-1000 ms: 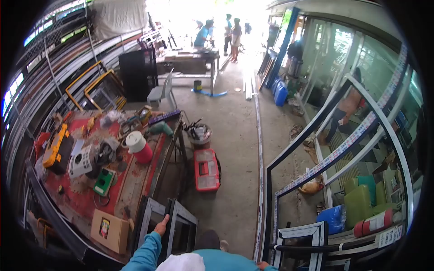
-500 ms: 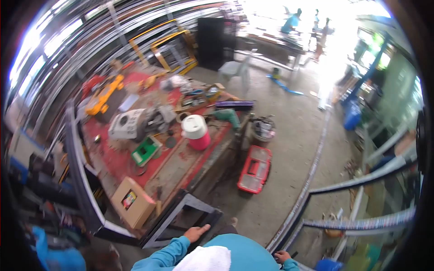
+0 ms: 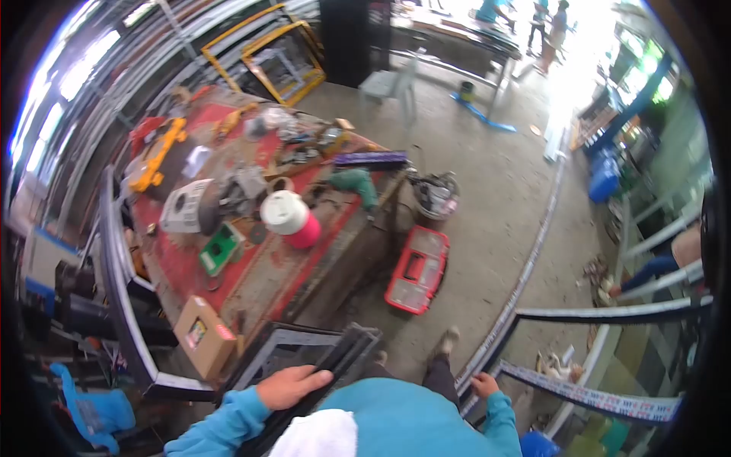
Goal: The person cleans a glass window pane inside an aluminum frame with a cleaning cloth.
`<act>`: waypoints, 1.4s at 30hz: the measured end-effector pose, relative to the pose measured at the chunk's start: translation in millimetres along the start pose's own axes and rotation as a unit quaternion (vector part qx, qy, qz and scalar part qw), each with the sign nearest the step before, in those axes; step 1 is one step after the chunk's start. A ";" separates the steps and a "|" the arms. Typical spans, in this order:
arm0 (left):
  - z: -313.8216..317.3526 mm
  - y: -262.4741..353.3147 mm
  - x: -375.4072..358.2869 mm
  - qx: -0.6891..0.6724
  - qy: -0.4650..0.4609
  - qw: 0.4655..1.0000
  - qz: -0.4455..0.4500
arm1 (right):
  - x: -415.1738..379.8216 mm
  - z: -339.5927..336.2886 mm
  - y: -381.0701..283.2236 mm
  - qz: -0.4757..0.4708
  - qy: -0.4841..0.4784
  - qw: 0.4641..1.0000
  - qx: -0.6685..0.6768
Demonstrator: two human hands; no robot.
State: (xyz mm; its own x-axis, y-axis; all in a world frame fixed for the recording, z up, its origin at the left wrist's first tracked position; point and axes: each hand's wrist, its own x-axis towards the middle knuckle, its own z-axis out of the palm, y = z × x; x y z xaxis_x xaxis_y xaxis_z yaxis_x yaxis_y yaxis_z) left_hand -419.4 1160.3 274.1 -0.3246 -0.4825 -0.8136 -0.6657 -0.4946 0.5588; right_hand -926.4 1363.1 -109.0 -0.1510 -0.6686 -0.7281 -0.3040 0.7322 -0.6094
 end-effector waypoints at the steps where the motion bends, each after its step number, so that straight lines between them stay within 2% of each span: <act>1: 2.7 15.9 -1.7 -0.005 0.000 1.000 -0.002 | 7.4 -14.4 -5.2 0.006 -0.015 0.998 -0.057; 3: 11.0 82.1 -17.3 -0.043 -0.007 0.999 0.000 | 30.7 -41.3 5.7 0.044 -0.036 0.998 -0.026; 5: 28.1 155.5 -28.0 -0.086 0.006 0.996 0.007 | 60.5 -76.2 23.3 0.062 -0.040 0.996 -0.050; 6: 38.0 185.8 -28.1 -0.074 0.015 0.997 0.018 | 83.5 -91.7 49.9 0.014 -0.033 0.998 -0.055; 7: 47.5 216.4 -27.3 -0.063 0.024 0.997 0.027 | 101.4 -108.4 74.1 0.005 -0.007 0.999 -0.044; 9: 59.5 274.4 -18.5 0.006 0.016 1.000 0.026 | 118.1 -152.2 92.9 0.066 0.011 0.997 -0.028; 10: 66.8 299.5 -8.2 0.036 0.033 0.997 0.053 | 137.8 -178.9 91.2 0.057 0.027 0.998 -0.017; 12: 92.3 347.9 5.4 0.055 0.065 0.991 0.101 | 142.1 -214.7 108.1 0.118 0.044 0.992 0.027; 13: 92.6 358.5 19.2 0.023 0.065 0.996 0.064 | 157.8 -230.9 119.8 0.099 0.046 0.991 0.081; 16: 109.5 408.8 57.7 0.027 0.085 0.991 0.098 | 161.6 -283.1 81.2 0.089 0.075 0.991 0.068; 18: 103.3 418.0 96.2 0.082 0.110 0.982 0.133 | 169.7 -310.1 59.1 0.039 0.161 0.968 0.190; 19: 104.5 431.4 109.6 0.125 0.140 0.969 0.160 | 171.8 -318.9 51.2 0.035 0.171 0.965 0.195; 21: 118.7 478.3 134.0 0.107 0.107 0.973 0.177 | 175.9 -337.5 35.9 0.008 0.133 0.946 0.294; 23: 125.6 512.2 168.9 0.056 0.066 0.977 0.194 | 182.0 -356.6 37.2 -0.024 0.118 0.970 0.212; 25: 126.2 541.4 211.9 0.056 0.060 0.972 0.221 | 190.0 -376.6 53.5 -0.037 0.087 0.971 0.221; 27: 131.4 577.0 247.4 0.100 0.088 0.960 0.248 | 181.8 -404.4 48.7 0.031 0.103 0.959 0.261; 29: 128.0 603.8 296.0 0.051 0.051 0.976 0.206 | 212.8 -426.4 95.8 0.098 0.096 0.956 0.260; 31: 120.3 629.4 348.7 -0.003 -0.007 0.985 0.171 | 216.3 -458.1 93.5 0.186 0.125 0.966 0.126; 33: 119.1 660.2 393.3 -0.020 -0.023 0.977 0.210 | 234.8 -479.4 112.0 0.205 0.144 0.962 0.110; 34: 117.7 679.3 409.4 -0.027 -0.028 0.981 0.191 | 234.7 -492.6 111.1 0.248 0.131 0.945 0.168; 35: 108.5 682.3 442.0 -0.036 -0.034 0.982 0.182 | 240.8 -510.6 95.7 0.287 0.114 0.926 0.219; 38: 98.9 719.1 490.4 0.014 -0.025 0.982 0.189 | 257.2 -585.8 23.2 0.315 0.028 0.941 0.123; 41: 90.7 754.3 520.9 0.059 0.026 0.973 0.219 | 296.7 -654.9 -35.6 0.256 0.067 0.944 0.195; 42: 83.6 766.4 523.1 0.049 0.020 0.978 0.201 | 309.5 -670.1 -52.2 0.239 0.079 0.942 0.224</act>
State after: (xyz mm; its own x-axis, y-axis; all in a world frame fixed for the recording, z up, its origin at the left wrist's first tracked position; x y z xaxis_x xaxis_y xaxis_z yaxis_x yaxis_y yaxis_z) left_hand -1155.5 589.3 263.4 -0.5490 -0.6523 -0.5226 -0.5513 -0.1873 0.8130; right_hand -1587.6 1031.3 -92.3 -0.3191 -0.2347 -0.9182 0.2566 0.9113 -0.3221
